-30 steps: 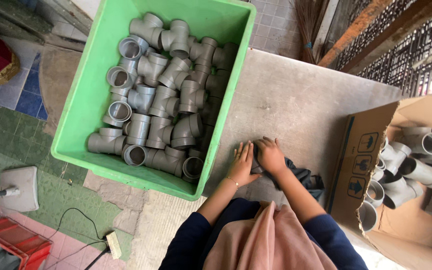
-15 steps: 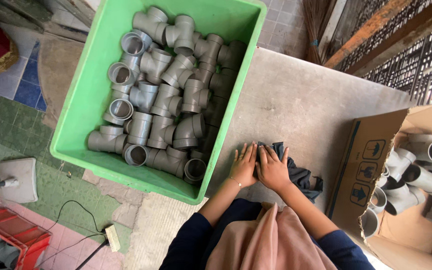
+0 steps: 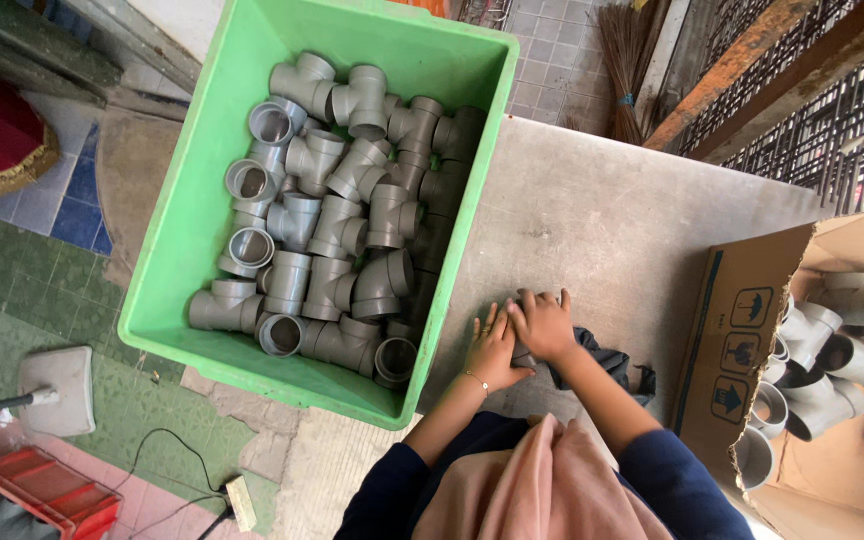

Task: The person wipes PVC tee fittings with a cloth and transfers them from a green bin into a cardboard box.

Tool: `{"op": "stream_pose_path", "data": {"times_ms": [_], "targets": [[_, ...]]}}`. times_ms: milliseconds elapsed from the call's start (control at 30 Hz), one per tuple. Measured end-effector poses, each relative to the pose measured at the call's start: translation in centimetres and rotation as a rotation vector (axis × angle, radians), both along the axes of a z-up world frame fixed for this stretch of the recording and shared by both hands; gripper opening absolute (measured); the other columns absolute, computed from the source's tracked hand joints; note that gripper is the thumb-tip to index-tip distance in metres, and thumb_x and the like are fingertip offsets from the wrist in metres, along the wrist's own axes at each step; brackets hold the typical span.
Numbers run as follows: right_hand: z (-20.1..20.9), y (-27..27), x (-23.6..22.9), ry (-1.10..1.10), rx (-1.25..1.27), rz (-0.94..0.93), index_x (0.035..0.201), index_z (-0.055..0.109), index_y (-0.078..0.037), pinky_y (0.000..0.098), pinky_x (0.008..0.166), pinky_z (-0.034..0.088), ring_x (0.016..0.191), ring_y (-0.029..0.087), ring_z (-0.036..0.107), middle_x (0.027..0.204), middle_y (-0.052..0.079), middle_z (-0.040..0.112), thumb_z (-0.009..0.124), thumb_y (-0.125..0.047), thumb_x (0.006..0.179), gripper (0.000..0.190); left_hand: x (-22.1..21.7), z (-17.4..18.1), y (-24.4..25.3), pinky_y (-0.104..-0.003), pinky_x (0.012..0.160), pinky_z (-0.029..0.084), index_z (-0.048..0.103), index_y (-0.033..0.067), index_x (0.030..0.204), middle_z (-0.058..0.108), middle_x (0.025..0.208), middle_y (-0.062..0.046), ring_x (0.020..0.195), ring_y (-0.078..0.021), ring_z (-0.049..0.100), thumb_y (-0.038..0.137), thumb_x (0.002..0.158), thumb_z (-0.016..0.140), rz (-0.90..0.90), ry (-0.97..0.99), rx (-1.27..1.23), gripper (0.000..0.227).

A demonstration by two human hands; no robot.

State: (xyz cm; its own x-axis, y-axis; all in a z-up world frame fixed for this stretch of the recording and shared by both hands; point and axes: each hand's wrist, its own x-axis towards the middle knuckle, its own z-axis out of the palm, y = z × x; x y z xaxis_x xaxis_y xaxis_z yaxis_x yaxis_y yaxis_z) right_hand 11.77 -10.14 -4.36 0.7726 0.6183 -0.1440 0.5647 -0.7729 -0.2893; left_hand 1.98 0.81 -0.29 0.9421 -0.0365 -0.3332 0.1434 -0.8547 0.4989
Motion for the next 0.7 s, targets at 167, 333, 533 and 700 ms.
{"op": "stream_pose_path", "data": {"times_ms": [167, 333, 533, 700], "targets": [[5.3, -2.0, -3.6, -0.086, 0.052, 0.102, 0.139, 0.043, -0.010, 0.0699, 0.110, 0.014, 0.129, 0.025, 0.048, 0.122, 0.010, 0.063, 0.035, -0.055, 0.095, 0.063, 0.2, 0.1, 0.0, -0.061, 0.114, 0.025, 0.014, 0.0022, 0.153, 0.014, 0.160, -0.012, 0.147, -0.0393, 0.015, 0.042, 0.059, 0.076, 0.012, 0.009, -0.010, 0.119], [3.1, -1.1, -1.8, -0.034, 0.077, 0.052, 0.140, 0.042, -0.004, 0.0708, 0.110, 0.015, 0.125, 0.026, 0.051, 0.116, 0.014, 0.065, 0.034, -0.057, 0.097, 0.068, 0.2, -0.6, 0.1, -0.060, 0.114, 0.027, 0.011, 0.0021, 0.154, 0.011, 0.161, -0.013, 0.147, -0.0409, 0.012, 0.042, 0.061, 0.074, -0.009, 0.012, -0.026, 0.120], [-1.2, 0.4, 2.0, 0.230, -0.065, -0.047, 0.136, 0.046, -0.015, 0.0606, 0.113, 0.021, 0.118, 0.024, 0.060, 0.105, 0.010, 0.071, 0.019, -0.061, 0.100, 0.064, 0.0, -1.7, 0.2, -0.062, 0.113, 0.026, 0.019, -0.0001, 0.151, 0.019, 0.158, -0.017, 0.147, -0.0432, 0.013, 0.049, 0.058, 0.075, -0.017, -0.020, -0.038, 0.120], [-2.2, 0.0, 2.5, 0.323, -0.102, -0.098, 0.115, 0.056, -0.019, 0.0505, 0.103, 0.037, 0.109, 0.029, 0.065, 0.094, 0.013, 0.070, 0.014, -0.060, 0.101, 0.061, 0.2, -0.2, 0.2, -0.062, 0.115, 0.022, 0.011, 0.0054, 0.154, 0.014, 0.161, -0.012, 0.148, -0.0383, 0.011, 0.053, 0.055, 0.074, -0.030, 0.009, -0.019, 0.127]]}}
